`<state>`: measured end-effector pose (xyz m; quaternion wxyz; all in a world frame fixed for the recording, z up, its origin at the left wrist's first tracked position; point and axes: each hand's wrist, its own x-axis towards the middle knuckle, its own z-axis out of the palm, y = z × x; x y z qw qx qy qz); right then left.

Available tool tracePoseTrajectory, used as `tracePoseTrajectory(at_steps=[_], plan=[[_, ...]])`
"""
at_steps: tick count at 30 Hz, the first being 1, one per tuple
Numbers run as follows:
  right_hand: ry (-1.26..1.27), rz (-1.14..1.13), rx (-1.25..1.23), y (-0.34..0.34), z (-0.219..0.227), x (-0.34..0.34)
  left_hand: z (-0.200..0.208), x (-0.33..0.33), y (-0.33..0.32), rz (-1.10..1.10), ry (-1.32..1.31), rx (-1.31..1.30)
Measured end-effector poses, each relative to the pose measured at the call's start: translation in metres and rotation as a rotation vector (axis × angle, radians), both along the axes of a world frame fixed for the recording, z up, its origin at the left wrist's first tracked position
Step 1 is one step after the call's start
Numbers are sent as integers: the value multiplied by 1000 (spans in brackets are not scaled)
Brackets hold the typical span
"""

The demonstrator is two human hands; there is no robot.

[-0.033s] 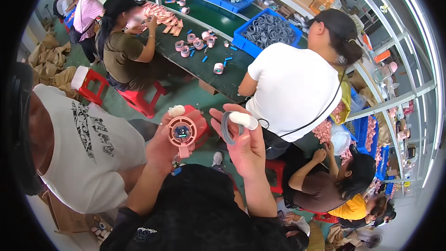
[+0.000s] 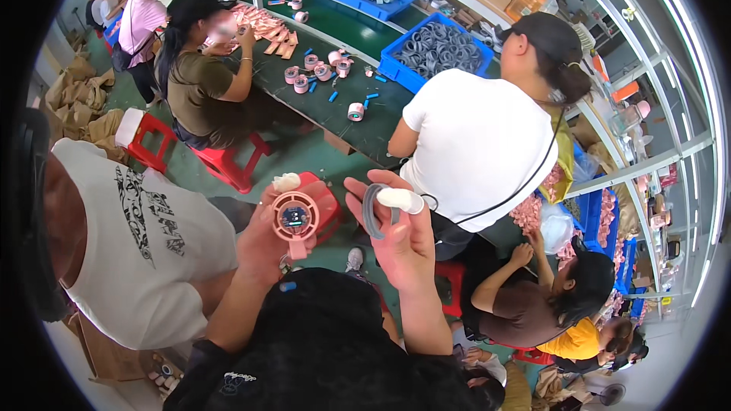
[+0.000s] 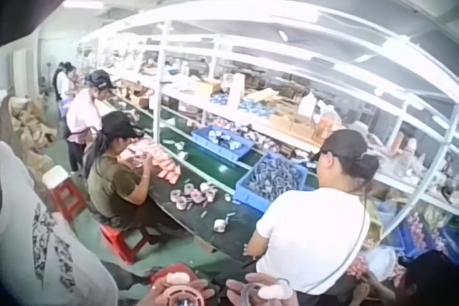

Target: Assembling small plastic components on a production line.

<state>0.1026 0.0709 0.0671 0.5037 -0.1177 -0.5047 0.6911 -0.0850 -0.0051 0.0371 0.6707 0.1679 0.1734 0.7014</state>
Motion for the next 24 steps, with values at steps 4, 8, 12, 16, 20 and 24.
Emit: tracePoseTrajectory(at_steps=[4,8,12,16,20,24], plan=[[140,120,-3,10,-7,21,4,12,8,-22,-20,-8],[200,119,16,10,-2,22,-3,25,14,-28,64,-23],[189,93,181,17,-19,32,-4,31,13,-15,155,-40],[124,79,245,14,-20,34,-8,33,9,-21,403,-80],[96,27,130,1,-15,34,-5,36,9,-83,523,-164],[7,28,237,0,-19,38,-4,38,13,-75,245,-114]])
